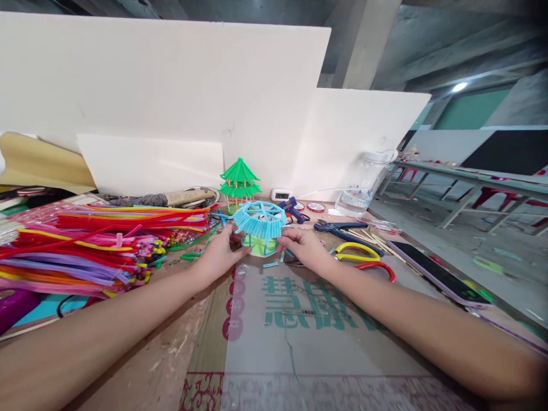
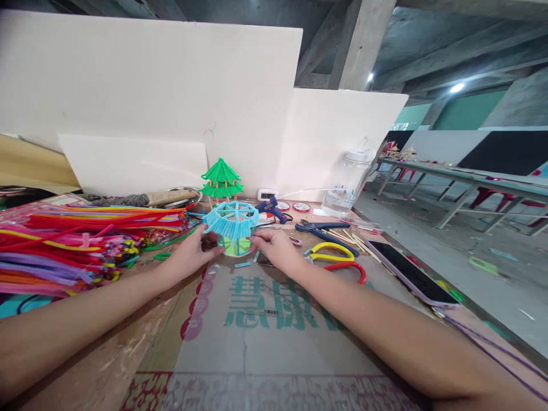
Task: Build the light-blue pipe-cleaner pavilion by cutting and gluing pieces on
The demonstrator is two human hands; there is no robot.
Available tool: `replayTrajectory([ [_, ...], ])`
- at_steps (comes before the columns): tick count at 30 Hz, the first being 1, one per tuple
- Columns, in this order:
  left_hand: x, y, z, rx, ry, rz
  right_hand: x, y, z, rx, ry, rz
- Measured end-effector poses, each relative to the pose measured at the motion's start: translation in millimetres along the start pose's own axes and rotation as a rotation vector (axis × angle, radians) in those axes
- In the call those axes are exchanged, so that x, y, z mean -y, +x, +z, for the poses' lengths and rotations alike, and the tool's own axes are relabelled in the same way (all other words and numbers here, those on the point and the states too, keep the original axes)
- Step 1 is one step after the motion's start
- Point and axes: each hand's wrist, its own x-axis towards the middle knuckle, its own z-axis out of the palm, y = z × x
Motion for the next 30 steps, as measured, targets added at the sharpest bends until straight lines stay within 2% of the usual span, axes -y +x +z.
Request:
replayTrajectory([
  [5,1.6,0.7,-1.0,-0.012,0.003,0.042,3.4,-4.5,1.0,0.02,-0.033,-0.014],
  [9,-1.7,-0.3,-3.2,-0.005,0.094,0.032,8.0,-6.8,3.1,0.023,-0.049,-0.071],
  [15,-3.2,-1.4,-4.2,0.012,0.173,0.034,6.6,-8.4,6.1,-0.108,0.05,-0.041],
  [19,-0.2,0.5,-3.8,-0.018,0.141,0.008,8.9,-11.0,4.0,-0.183,-0.053,-0.09],
  [21,1.6,1.6,-3.4,-0.026,0.105,0.013,10.7,-13.0,2.8,-0.146,-0.144,-0.155],
  [26,5.3,3.3,-2.2,-0.05,0.121,0.013,17.3,-21.9,3.4,0.086,-0.388,-0.4],
  [30,8.8,3.3,-1.2,-0.053,0.107,0.025,30.8,-25.1,-0.9,0.113,-0.511,-0.539],
])
